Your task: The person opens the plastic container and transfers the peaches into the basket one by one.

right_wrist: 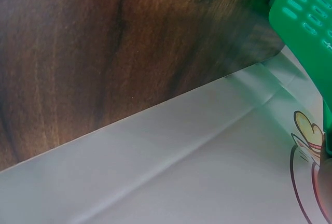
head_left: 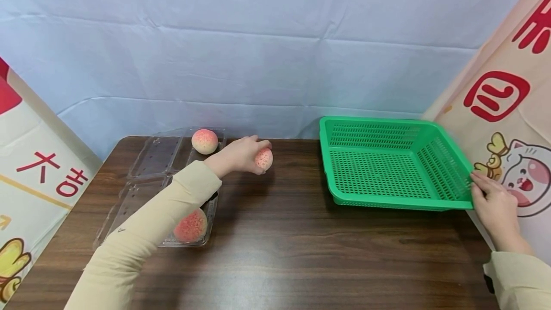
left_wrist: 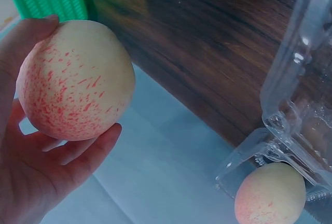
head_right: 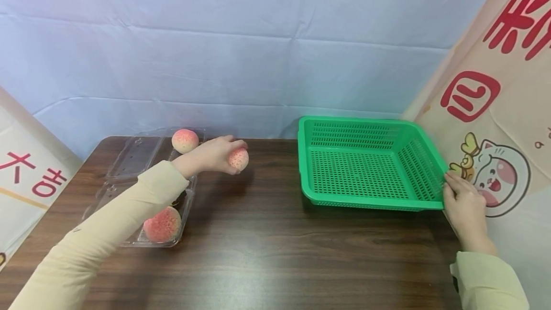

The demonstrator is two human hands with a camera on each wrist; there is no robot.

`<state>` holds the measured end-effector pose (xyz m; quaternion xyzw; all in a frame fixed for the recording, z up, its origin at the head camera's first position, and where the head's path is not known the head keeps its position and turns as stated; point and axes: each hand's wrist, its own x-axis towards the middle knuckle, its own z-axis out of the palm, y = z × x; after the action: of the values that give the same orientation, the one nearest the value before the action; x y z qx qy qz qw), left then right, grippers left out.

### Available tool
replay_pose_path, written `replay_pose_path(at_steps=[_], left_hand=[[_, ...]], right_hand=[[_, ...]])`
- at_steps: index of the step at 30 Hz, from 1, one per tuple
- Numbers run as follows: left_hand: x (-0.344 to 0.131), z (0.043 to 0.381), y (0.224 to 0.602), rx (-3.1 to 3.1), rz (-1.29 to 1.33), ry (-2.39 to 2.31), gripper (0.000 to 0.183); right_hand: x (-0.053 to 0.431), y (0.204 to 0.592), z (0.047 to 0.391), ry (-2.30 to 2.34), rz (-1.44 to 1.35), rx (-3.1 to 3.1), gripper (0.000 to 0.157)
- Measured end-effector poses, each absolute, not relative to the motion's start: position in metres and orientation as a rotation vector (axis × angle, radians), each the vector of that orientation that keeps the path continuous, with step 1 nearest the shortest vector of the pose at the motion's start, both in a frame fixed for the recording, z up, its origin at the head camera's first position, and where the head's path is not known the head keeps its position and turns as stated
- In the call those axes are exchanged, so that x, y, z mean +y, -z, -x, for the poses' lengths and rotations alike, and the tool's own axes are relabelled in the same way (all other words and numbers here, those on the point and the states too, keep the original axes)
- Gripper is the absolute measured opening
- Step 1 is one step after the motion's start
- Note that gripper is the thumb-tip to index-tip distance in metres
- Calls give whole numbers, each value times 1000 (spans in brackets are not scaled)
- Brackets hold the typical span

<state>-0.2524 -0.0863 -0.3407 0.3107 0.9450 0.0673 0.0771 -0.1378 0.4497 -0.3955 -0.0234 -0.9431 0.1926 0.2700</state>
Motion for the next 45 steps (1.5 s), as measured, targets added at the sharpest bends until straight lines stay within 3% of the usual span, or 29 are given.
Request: replay_pose_path(at_steps=[45], left_hand=[[-64,253,339,2815,-996,-209,63]], right_hand=[[451,396,139,-508,56,-2540,35]])
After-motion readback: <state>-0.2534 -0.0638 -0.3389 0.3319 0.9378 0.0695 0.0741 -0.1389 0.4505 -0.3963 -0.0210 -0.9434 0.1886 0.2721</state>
